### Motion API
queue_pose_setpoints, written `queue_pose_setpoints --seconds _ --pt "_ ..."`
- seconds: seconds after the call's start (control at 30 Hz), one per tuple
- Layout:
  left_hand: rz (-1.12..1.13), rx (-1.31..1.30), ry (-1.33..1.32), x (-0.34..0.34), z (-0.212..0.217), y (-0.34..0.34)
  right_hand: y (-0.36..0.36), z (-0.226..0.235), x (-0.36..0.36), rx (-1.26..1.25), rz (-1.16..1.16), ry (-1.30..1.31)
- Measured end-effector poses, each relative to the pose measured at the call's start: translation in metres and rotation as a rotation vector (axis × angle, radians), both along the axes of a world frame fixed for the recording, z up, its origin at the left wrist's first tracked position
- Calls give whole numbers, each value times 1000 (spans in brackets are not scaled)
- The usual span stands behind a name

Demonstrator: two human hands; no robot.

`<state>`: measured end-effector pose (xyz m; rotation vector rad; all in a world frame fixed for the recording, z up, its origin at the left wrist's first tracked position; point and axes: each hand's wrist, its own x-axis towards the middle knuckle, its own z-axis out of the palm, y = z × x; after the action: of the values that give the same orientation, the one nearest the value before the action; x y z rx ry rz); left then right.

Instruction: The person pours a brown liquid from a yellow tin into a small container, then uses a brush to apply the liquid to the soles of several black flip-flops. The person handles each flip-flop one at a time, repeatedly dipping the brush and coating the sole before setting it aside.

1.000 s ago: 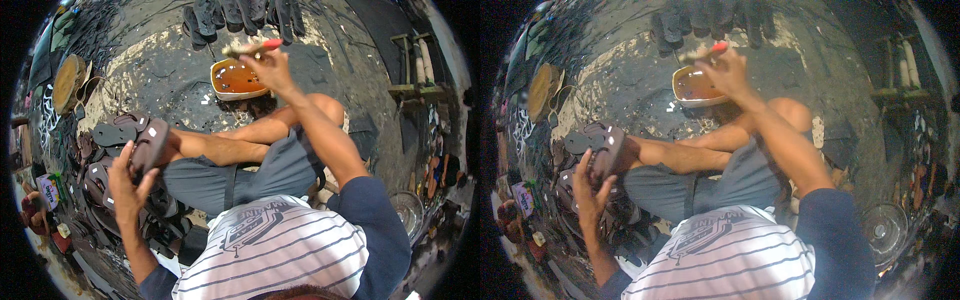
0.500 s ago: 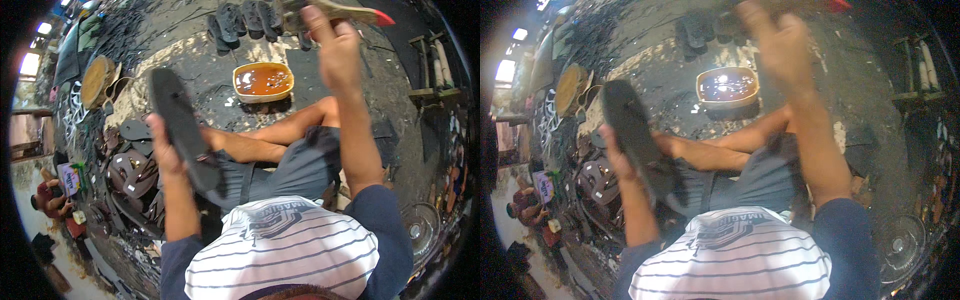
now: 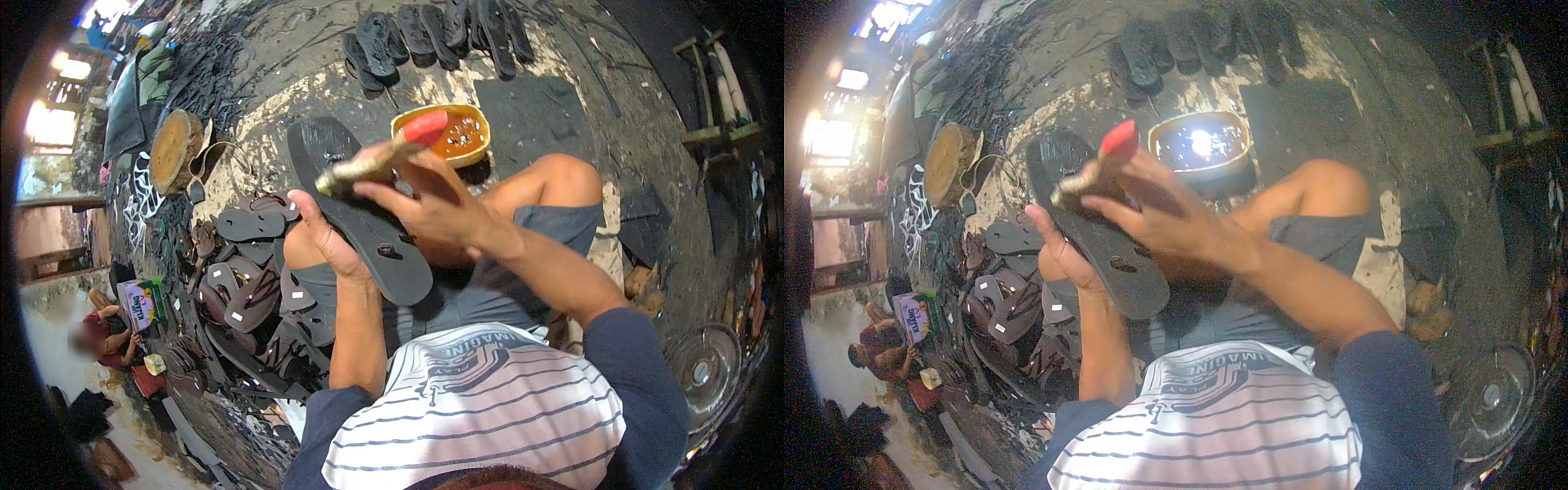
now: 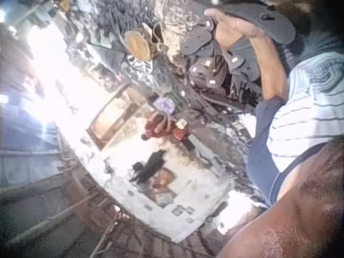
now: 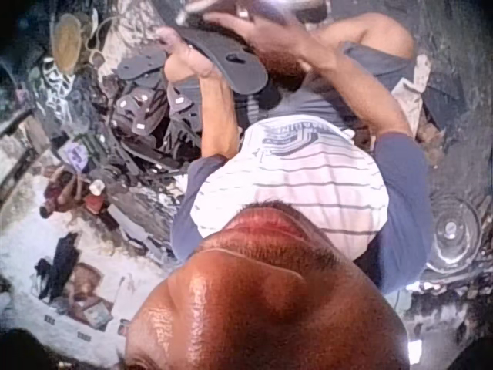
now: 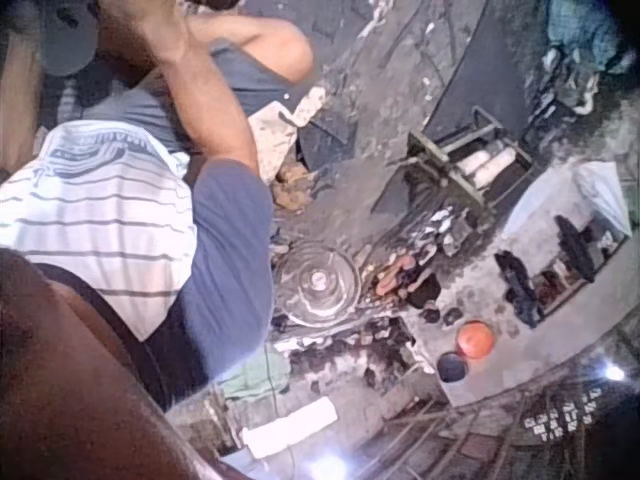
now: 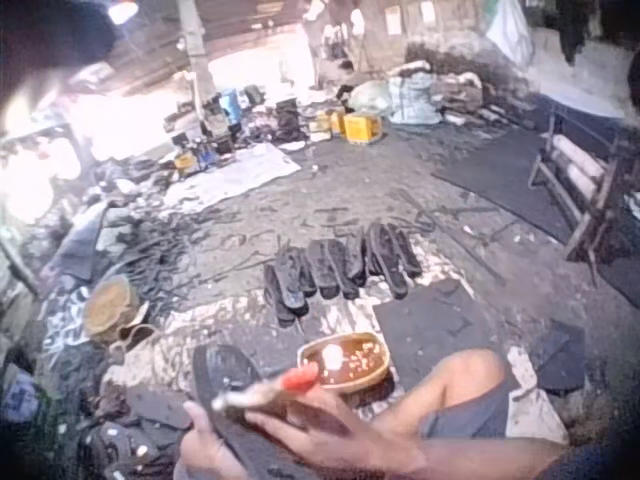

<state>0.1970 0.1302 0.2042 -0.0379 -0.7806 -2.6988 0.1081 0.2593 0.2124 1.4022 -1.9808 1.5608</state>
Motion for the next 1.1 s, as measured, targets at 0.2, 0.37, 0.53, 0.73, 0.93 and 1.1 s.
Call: queue_pose_setpoints --seconds 0.2,0.37,0.53,0.73,0.93,1.1 --pt "60 91 -301 13 0 17 -16 6 -37 -32 -58 -276" --pt "-62 8 -383 61 -7 51 34 12 -75 13 -275 -591" --pt "-77 -103 -442 95 -16 52 54 22 -78 -204 -221 -803" --pt "138 -121 -190 -7 -18 -32 22 34 -7 -171 -12 -921" --pt "240 44 -84 -62 -5 -21 -15 5 -13 -10 -75 -397" --pt "111 -31 -134 -67 -2 -35 12 3 7 -44 42 -229"
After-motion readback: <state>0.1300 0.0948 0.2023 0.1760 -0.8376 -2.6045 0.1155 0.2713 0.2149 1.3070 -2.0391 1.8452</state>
